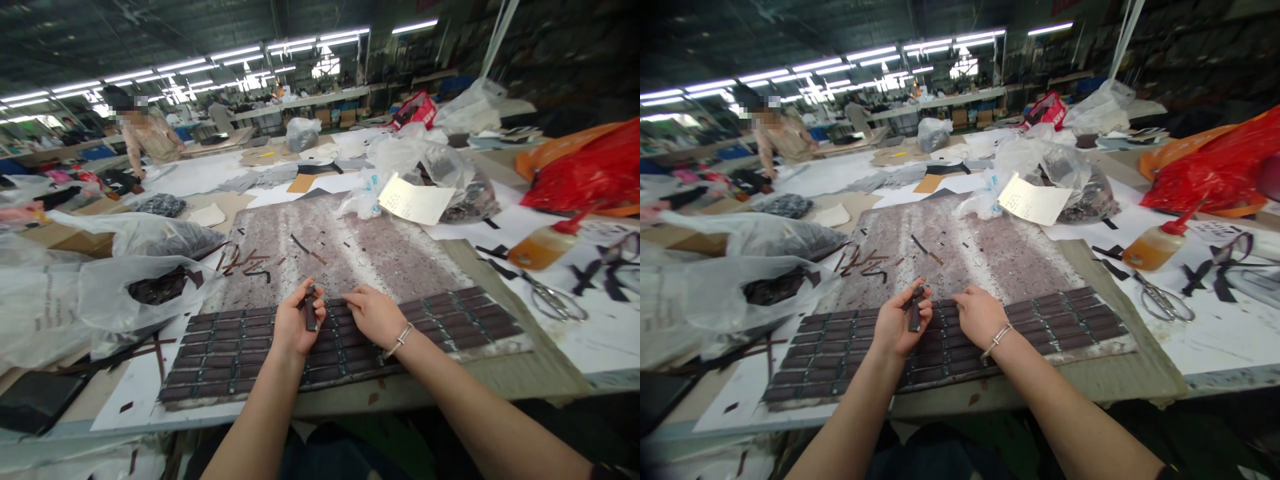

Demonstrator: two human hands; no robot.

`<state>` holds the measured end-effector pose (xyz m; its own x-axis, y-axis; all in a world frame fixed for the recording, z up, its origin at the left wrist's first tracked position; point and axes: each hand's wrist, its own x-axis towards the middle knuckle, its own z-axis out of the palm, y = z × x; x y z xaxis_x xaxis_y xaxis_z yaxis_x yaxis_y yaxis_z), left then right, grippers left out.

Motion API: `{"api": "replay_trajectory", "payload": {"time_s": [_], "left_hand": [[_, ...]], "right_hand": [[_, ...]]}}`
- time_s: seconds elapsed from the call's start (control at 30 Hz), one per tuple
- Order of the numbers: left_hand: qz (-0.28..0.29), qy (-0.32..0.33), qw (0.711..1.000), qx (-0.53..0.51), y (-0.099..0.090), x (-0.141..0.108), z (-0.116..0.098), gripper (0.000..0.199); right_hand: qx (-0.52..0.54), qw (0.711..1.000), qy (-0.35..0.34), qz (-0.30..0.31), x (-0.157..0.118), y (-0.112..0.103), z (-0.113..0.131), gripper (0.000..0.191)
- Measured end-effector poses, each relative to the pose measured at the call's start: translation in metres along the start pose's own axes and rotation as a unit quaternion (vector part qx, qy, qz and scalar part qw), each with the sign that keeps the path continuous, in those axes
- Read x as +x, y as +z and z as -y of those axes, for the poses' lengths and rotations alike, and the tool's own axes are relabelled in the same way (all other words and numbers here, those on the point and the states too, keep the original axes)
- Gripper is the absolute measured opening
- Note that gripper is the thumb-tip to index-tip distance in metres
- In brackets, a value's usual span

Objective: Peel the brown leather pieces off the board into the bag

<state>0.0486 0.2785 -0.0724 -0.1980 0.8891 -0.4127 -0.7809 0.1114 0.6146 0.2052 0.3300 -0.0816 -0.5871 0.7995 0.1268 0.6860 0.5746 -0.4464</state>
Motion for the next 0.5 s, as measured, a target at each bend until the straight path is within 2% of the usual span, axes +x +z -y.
{"api": "replay_trajectory", "payload": {"time_s": [0.1, 0.2, 0.3, 0.5], "left_hand": [[-0.053, 0.000, 0.995, -0.081, 0.000, 0.004, 0.007, 0.026], [-0.073, 0.051, 0.992, -0.085, 0.002, 0.006, 0.015, 0.033], [-0.059, 0.081, 0.992, -0.074, 0.005, 0.007, 0.021, 0.039], [-0.059, 0.135, 0.988, -0.041, 0.011, 0.004, 0.030, 0.040]], "right_hand": [[0.153, 0.987, -0.017, -0.049, -0.005, -0.004, 0.014, 0.027], [0.248, 0.968, -0.016, -0.019, -0.007, -0.005, 0.030, 0.031], [0.256, 0.967, 0.002, -0.010, -0.006, 0.001, 0.033, 0.028], [0.281, 0.958, 0.062, -0.007, -0.003, 0.008, 0.022, 0.025]]}}
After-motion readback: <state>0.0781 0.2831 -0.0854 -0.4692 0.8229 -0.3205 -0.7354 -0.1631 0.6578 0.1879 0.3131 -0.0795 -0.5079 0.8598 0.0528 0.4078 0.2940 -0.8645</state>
